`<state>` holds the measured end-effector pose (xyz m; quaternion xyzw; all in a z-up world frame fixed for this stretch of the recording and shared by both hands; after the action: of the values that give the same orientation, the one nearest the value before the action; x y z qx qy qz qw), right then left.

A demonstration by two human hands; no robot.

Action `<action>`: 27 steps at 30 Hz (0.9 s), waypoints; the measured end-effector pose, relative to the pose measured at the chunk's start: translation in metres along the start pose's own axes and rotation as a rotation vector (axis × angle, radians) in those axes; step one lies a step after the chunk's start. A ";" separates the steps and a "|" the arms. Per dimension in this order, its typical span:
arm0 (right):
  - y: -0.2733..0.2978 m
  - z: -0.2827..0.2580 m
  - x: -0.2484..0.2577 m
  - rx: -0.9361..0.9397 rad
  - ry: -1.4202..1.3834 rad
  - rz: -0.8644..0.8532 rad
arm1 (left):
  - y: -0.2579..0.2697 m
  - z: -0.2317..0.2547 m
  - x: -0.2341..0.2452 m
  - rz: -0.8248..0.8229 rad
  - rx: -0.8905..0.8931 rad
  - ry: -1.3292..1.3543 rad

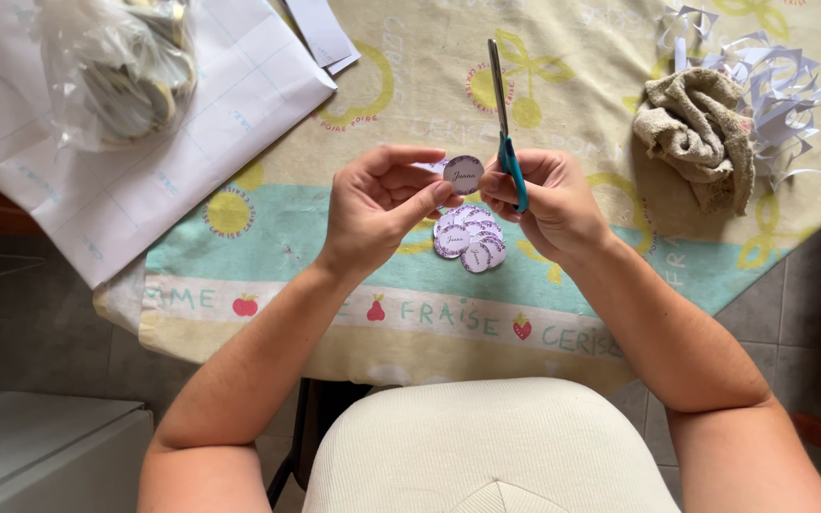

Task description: Trimming the edges of small circular paper labels using scissors

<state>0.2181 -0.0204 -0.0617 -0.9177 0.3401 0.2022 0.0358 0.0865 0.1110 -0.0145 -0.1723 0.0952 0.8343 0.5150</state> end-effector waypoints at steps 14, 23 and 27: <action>0.021 -0.033 -0.027 0.148 -0.040 -0.064 | 0.012 0.024 -0.025 0.057 0.000 -0.089; 0.084 -0.078 -0.043 0.183 0.155 0.013 | 0.031 0.052 -0.071 0.173 -0.020 -0.042; 0.109 -0.087 -0.070 0.272 0.406 -0.256 | 0.039 0.049 -0.086 0.180 0.041 0.102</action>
<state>0.1306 -0.0785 0.0541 -0.9617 0.2456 -0.0395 0.1149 0.0776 0.0390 0.0636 -0.1945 0.1534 0.8653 0.4357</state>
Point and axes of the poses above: each hand's wrist, its own y-axis away from the middle knuckle, its own x-axis out of the back of the hand, z = x × y, the point moved 8 cm from there along -y, towards the middle knuckle, and after that the axes turned 3 degrees about x, right-handed, at the moved point
